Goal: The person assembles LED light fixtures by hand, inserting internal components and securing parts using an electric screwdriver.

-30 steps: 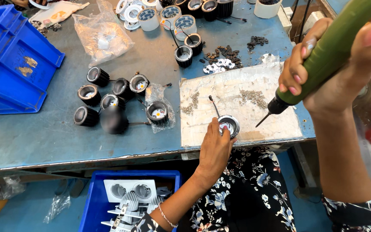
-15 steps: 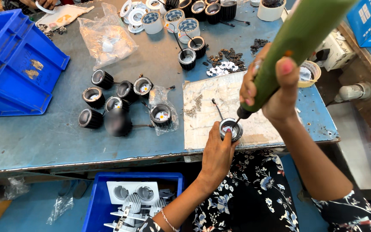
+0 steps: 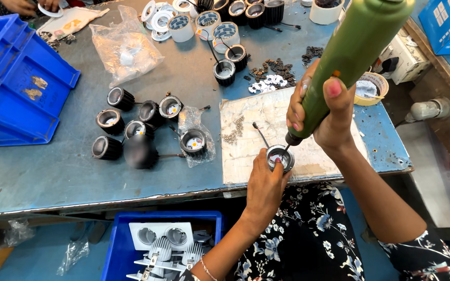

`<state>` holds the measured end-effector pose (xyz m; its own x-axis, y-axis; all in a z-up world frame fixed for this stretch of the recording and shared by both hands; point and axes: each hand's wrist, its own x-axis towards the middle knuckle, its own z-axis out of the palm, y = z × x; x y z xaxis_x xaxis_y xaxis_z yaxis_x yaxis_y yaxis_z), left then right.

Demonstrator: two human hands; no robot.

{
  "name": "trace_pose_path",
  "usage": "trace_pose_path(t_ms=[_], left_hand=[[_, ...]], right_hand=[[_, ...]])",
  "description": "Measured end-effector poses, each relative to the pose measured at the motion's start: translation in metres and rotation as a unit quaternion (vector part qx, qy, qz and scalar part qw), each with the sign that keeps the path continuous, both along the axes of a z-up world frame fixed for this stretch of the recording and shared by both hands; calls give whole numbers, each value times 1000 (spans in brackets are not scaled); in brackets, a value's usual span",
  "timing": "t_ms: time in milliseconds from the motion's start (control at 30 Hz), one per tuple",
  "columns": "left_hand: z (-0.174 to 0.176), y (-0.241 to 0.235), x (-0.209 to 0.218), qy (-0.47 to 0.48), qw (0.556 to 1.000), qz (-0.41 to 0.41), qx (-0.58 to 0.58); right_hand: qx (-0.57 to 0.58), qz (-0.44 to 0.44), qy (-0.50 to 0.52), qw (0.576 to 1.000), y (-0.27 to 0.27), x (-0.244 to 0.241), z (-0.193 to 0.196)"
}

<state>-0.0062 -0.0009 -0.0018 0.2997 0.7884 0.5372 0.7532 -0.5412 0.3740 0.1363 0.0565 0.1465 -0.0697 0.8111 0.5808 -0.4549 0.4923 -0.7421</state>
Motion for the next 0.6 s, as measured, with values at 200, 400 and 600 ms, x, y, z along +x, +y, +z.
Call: trace_pose_path(t_ms=[200, 400, 600], left_hand=[[5, 0, -3, -2, 1000, -17, -5], [6, 0, -5, -14, 999, -31, -5], [7, -1, -6, -13, 999, -32, -10]], right_hand=[[-2, -16, -3, 1000, 0, -5, -3], [-25, -10, -12, 1000, 2, -12, -5], [-20, -47, -68, 996, 4, -16, -6]])
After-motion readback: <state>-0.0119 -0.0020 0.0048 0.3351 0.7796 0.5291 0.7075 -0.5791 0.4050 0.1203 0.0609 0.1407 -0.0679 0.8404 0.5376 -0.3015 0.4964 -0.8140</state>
